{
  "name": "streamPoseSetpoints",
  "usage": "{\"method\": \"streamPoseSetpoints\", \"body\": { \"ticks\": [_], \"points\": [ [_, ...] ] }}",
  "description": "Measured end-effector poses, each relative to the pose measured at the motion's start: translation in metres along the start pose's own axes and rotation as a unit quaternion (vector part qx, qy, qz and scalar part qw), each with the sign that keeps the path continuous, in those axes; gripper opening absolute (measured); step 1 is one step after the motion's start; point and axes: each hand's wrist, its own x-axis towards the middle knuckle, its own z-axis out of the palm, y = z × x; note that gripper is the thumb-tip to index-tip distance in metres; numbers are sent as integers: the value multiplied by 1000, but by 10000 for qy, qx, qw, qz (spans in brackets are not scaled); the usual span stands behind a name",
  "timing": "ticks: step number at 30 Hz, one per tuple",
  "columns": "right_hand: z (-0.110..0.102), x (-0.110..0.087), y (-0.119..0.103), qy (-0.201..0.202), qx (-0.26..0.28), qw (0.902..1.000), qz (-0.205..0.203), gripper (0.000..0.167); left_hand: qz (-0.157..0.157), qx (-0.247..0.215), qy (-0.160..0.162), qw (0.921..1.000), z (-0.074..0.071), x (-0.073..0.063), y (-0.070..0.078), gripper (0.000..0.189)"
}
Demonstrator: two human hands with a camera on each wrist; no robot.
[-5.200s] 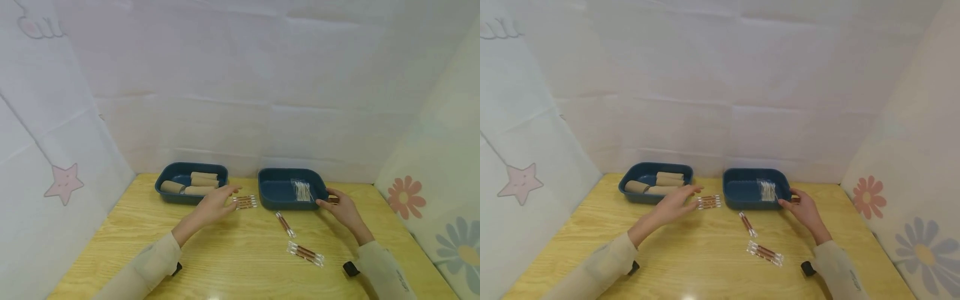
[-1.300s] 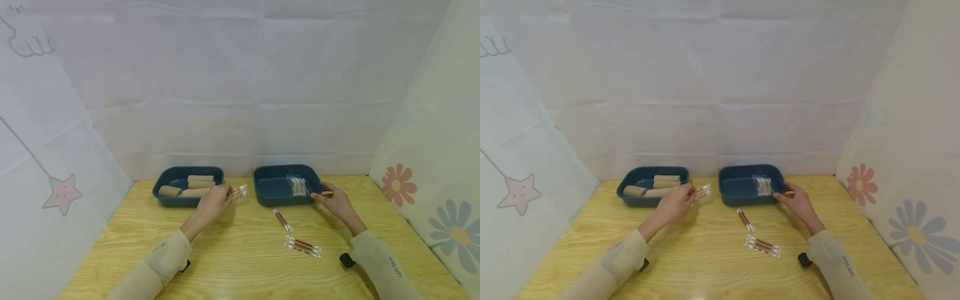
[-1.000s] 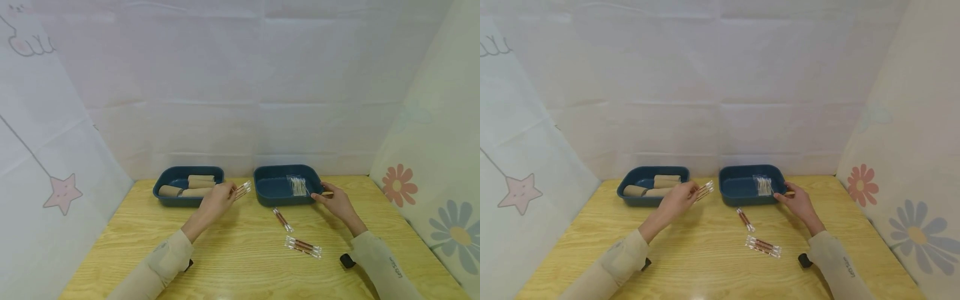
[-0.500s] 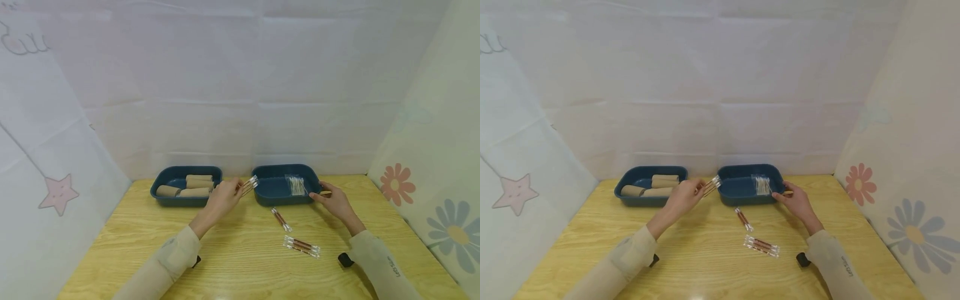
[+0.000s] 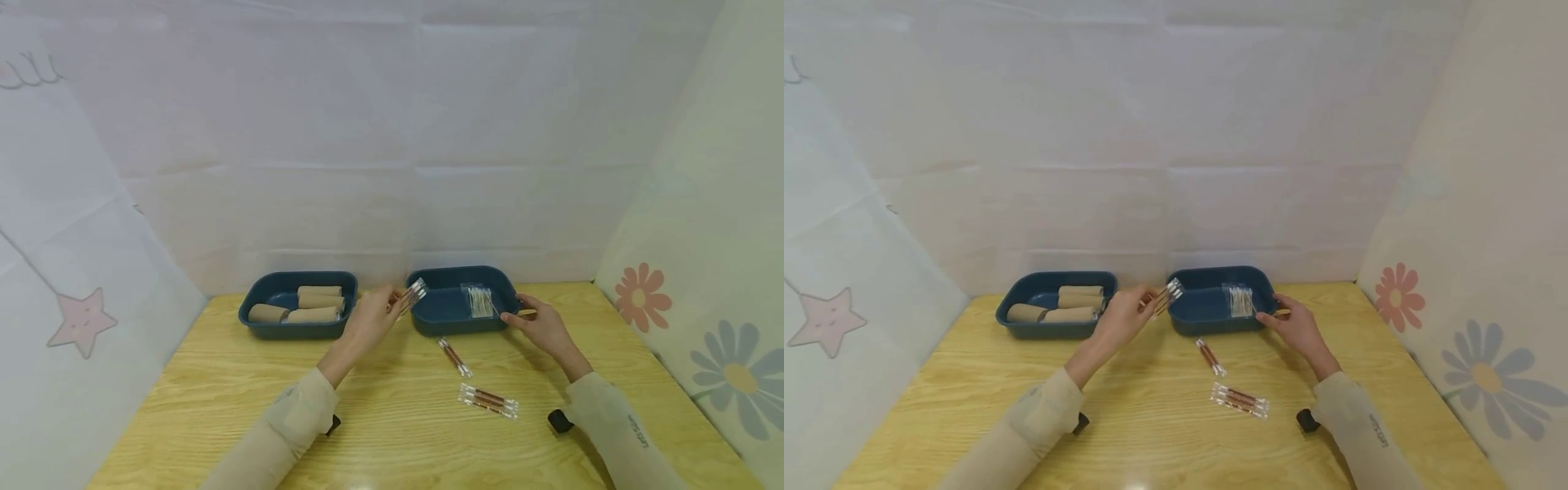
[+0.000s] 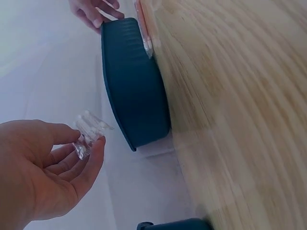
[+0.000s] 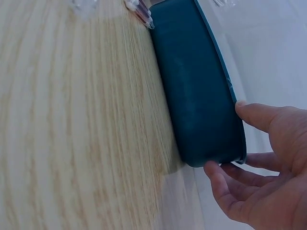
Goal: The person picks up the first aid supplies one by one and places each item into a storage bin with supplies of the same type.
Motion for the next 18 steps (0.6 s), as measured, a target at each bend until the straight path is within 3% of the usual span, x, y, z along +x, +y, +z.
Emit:
{"method": "streamPoseSetpoints", "body": {
  "ticks": [8, 18],
  "points": [
    [2, 3, 1, 33, -70, 9999, -78, 88, -171, -217, -122, 9995, 11, 9, 5, 13],
    [1, 1, -1, 19, -117, 9999, -41, 88, -395, -851, -153, 9955, 24, 18, 14, 12]
  ]
}}
